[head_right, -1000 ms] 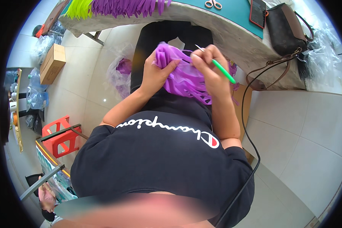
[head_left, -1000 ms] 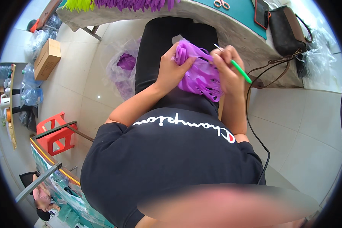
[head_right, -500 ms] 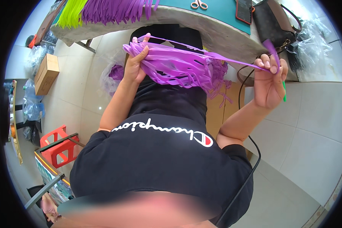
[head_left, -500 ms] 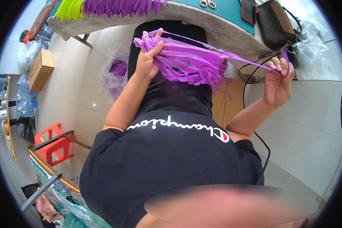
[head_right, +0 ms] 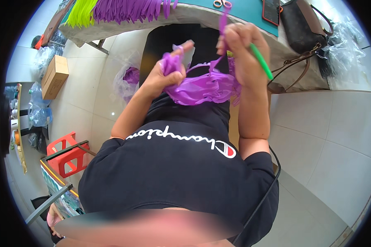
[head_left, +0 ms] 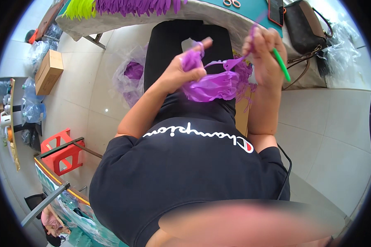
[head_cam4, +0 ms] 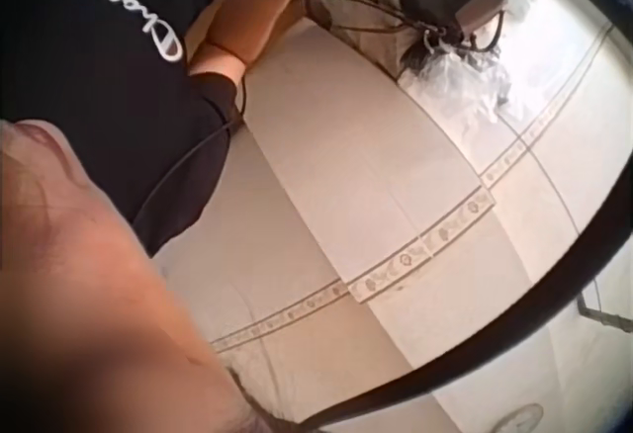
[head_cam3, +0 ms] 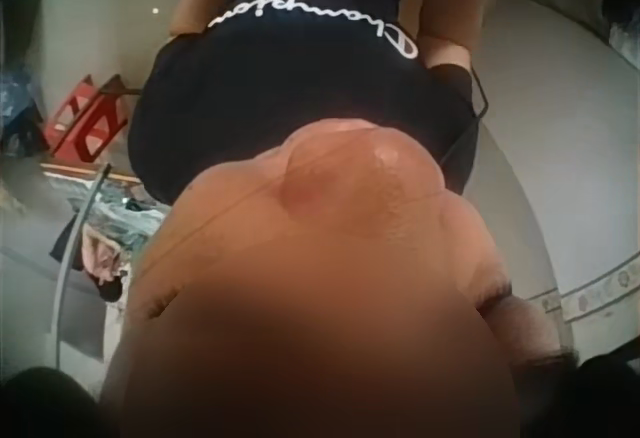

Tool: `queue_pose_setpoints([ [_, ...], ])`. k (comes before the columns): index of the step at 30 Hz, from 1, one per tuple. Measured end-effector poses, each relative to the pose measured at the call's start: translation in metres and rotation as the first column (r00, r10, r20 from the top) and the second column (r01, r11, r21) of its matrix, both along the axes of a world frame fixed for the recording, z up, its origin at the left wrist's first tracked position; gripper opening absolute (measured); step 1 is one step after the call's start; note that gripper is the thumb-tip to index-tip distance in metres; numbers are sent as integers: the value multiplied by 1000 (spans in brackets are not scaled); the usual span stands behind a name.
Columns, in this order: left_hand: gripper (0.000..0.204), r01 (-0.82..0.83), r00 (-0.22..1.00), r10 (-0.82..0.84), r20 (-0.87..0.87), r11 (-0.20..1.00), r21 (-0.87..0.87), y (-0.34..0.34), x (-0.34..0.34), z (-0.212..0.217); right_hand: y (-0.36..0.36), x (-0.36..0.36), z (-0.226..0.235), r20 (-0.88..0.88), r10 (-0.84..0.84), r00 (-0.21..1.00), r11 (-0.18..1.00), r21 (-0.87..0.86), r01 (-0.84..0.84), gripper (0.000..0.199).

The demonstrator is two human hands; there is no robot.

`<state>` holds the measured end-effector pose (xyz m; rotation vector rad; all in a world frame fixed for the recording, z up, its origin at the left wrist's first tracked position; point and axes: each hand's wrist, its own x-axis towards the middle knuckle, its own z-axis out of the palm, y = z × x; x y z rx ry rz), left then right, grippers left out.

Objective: Assembling purple plastic fringe strips into decorative bundles or pom-poms using a specialized hook tool.

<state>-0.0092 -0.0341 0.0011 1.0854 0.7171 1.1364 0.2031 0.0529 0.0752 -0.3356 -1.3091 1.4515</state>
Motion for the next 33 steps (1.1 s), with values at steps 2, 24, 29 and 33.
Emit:
queue_pose_setpoints([
  [2, 47, -40, 961, 68, -268, 993, 109, -1, 16, 12, 1, -16, -2, 50, 14, 999, 1000, 6, -14, 26],
  [24, 24, -116, 989, 128, 76, 983, -144, -4, 36, 13, -47, 12, -61, 282, -228, 932, 931, 344, 123, 26],
  [29, 27, -121, 991, 125, 43, 988, -92, -9, 39, 20, -47, 15, -70, 229, -226, 947, 916, 379, 127, 24],
  [33, 26, -147, 989, 145, -34, 988, -53, -11, 40, 23, -46, 15, -66, 265, -231, 936, 891, 443, 95, 24],
])
